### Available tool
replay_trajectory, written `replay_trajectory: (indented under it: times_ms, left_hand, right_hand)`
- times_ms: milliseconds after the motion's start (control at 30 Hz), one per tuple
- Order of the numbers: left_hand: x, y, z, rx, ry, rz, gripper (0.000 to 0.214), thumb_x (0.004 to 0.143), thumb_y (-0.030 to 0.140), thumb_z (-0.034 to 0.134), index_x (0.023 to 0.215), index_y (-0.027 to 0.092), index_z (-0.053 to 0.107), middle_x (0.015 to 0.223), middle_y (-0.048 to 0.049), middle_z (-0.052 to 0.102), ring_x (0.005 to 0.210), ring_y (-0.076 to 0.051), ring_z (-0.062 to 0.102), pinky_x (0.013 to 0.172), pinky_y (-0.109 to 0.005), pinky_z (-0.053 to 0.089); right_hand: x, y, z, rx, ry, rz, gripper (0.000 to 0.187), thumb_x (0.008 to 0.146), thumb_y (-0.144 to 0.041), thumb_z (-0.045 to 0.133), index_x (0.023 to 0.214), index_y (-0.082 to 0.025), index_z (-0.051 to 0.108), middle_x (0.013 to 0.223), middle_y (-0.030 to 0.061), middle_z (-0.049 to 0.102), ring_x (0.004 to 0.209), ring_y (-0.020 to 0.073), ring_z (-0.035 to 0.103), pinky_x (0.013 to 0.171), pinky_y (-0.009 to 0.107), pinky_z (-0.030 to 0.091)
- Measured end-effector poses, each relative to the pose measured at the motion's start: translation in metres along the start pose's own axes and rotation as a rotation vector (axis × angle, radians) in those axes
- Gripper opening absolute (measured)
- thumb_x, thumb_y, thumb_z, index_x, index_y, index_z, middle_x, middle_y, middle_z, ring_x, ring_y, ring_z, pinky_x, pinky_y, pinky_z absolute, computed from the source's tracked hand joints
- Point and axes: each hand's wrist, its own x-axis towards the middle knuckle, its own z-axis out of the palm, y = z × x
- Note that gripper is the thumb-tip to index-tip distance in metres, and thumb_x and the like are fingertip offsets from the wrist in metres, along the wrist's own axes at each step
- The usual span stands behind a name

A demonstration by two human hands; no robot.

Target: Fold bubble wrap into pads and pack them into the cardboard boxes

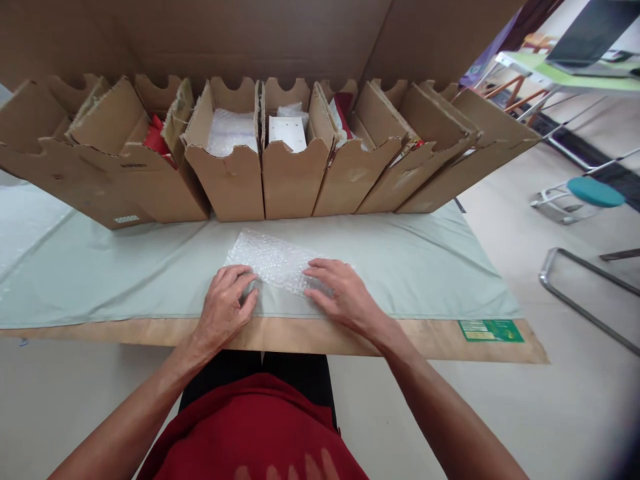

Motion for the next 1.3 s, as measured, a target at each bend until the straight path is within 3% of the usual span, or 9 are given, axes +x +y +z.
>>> replay_trajectory:
  times_ms: [167,300,467,700,867,1000,1067,1200,1300]
  left_hand:
    - [-0.005,-0.002,0.001,0.050,-0.025,0.014,0.024,0.093,0.019,0.055,0.110,0.022,0.072,0.116,-0.0117,0.069,0.111,-0.029,0.062,0.098,-0.048,0.054]
    - [-0.010,-0.005,-0.003,0.087,-0.025,0.029,0.023,0.093,0.017,0.055,0.108,0.023,0.072,0.116,-0.0116,0.068,0.111,-0.029,0.062,0.096,-0.047,0.055]
    - [-0.011,-0.004,-0.002,0.106,0.002,0.051,0.022,0.093,0.016,0.055,0.107,0.021,0.072,0.109,-0.0117,0.067,0.106,-0.028,0.061,0.093,-0.046,0.054]
    - [-0.014,0.000,-0.009,0.095,0.051,0.050,0.021,0.093,0.016,0.056,0.108,0.022,0.070,0.108,-0.0113,0.065,0.103,-0.028,0.062,0.091,-0.045,0.054]
    - [-0.001,-0.002,-0.025,0.143,0.134,0.070,0.037,0.093,0.023,0.063,0.130,0.021,0.061,0.126,-0.0162,0.060,0.118,-0.032,0.059,0.102,-0.051,0.052]
    - [0.020,-0.010,-0.034,0.089,0.019,0.026,0.060,0.087,0.034,0.071,0.143,0.021,0.052,0.157,-0.0202,0.043,0.144,-0.041,0.043,0.115,-0.062,0.041]
    - [0.031,-0.011,-0.038,-0.011,-0.040,-0.071,0.050,0.088,0.038,0.069,0.135,0.023,0.059,0.162,-0.0171,0.039,0.148,-0.040,0.040,0.115,-0.063,0.040]
    - [0.052,-0.001,-0.052,-0.336,-0.029,-0.209,0.022,0.088,0.043,0.067,0.086,0.021,0.069,0.143,-0.0122,0.064,0.136,-0.035,0.056,0.110,-0.056,0.048]
    - [0.065,0.011,-0.059,-0.607,-0.048,-0.386,0.026,0.083,0.044,0.070,0.079,0.020,0.066,0.103,-0.0094,0.079,0.095,-0.026,0.076,0.092,-0.045,0.059]
  right_hand:
    - [0.012,-0.007,0.027,-0.065,0.019,0.064,0.021,0.101,-0.020,0.057,0.099,-0.022,0.077,0.115,0.0094,0.076,0.104,0.0280,0.066,0.090,0.044,0.053]
    - [0.016,0.003,0.018,-0.030,-0.016,0.042,0.020,0.101,-0.022,0.057,0.099,-0.024,0.077,0.113,0.0061,0.077,0.103,0.0260,0.068,0.089,0.041,0.055]
    - [0.011,0.000,0.011,-0.130,-0.090,-0.077,0.021,0.098,-0.019,0.058,0.112,-0.019,0.075,0.124,0.0110,0.073,0.109,0.0290,0.065,0.094,0.046,0.056]
    - [0.018,-0.001,0.017,-0.150,-0.067,-0.019,0.028,0.100,-0.012,0.046,0.098,-0.020,0.072,0.115,0.0101,0.076,0.099,0.0267,0.066,0.087,0.041,0.054]
    - [0.024,-0.003,-0.012,-0.024,-0.086,0.051,0.019,0.098,-0.016,0.050,0.097,-0.022,0.068,0.110,0.0074,0.076,0.101,0.0256,0.068,0.092,0.041,0.049]
    - [0.028,-0.007,-0.051,0.121,-0.138,0.033,0.020,0.098,-0.023,0.049,0.097,-0.022,0.068,0.104,0.0048,0.076,0.096,0.0231,0.068,0.092,0.041,0.046]
    - [0.030,-0.007,-0.071,0.213,-0.202,0.027,0.018,0.097,-0.027,0.051,0.095,-0.022,0.069,0.097,0.0035,0.076,0.089,0.0213,0.067,0.086,0.037,0.047]
    - [0.038,0.003,-0.102,0.438,-0.267,0.070,0.018,0.095,-0.036,0.060,0.089,-0.022,0.070,0.089,0.0024,0.074,0.083,0.0189,0.066,0.079,0.032,0.047]
    - [0.043,0.019,-0.107,0.665,-0.188,0.186,0.026,0.092,-0.047,0.069,0.089,-0.021,0.070,0.088,0.0034,0.075,0.084,0.0186,0.067,0.080,0.032,0.050]
